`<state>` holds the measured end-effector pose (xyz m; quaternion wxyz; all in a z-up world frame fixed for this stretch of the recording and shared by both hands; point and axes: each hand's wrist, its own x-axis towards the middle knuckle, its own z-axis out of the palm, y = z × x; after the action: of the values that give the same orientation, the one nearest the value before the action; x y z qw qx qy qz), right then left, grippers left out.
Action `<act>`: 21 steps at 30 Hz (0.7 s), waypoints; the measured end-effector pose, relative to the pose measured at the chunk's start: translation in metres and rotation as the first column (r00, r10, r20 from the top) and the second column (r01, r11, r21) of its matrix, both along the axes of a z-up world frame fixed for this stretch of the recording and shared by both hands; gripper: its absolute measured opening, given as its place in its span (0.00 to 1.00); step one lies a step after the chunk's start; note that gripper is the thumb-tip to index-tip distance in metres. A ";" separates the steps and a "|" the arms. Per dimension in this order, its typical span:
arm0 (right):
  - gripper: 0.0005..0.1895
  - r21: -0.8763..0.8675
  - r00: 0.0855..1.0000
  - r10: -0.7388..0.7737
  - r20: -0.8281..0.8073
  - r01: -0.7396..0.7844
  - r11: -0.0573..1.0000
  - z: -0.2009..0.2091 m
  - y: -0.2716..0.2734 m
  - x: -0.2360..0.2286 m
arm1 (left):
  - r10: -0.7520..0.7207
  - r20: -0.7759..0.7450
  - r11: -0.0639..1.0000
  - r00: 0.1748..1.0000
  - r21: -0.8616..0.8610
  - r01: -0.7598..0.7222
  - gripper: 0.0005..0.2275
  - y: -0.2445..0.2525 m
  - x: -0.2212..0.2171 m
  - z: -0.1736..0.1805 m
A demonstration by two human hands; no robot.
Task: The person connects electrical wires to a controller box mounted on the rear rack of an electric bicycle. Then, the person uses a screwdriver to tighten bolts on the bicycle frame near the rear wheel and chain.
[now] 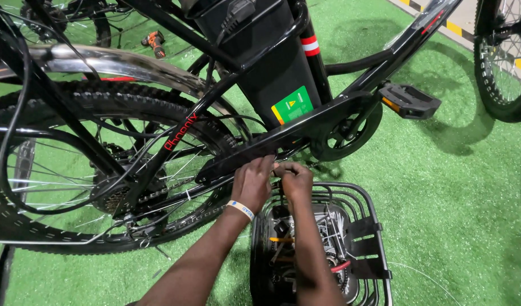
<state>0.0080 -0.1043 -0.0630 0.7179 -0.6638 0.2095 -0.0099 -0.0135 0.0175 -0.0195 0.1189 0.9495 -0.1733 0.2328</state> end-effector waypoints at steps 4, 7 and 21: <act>0.04 -0.030 0.997 0.072 0.007 -0.071 0.997 0.012 -0.007 -0.022 | 0.023 0.051 0.998 0.998 0.048 -0.026 0.23 0.007 0.005 -0.020; 0.06 0.101 0.989 -0.140 0.051 0.134 0.986 0.060 -0.006 -0.047 | -0.019 0.010 0.999 1.000 0.036 0.018 0.28 0.011 0.002 -0.018; 0.12 0.265 0.883 -0.258 0.391 0.160 0.951 0.080 0.008 -0.059 | -0.170 0.248 0.948 0.954 -0.222 0.227 0.13 0.002 -0.008 0.015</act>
<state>-0.0508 -0.0960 0.0167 0.8112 -0.5336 0.1203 -0.2068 -0.0218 0.0194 -0.0046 0.2393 0.8720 -0.2503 0.3459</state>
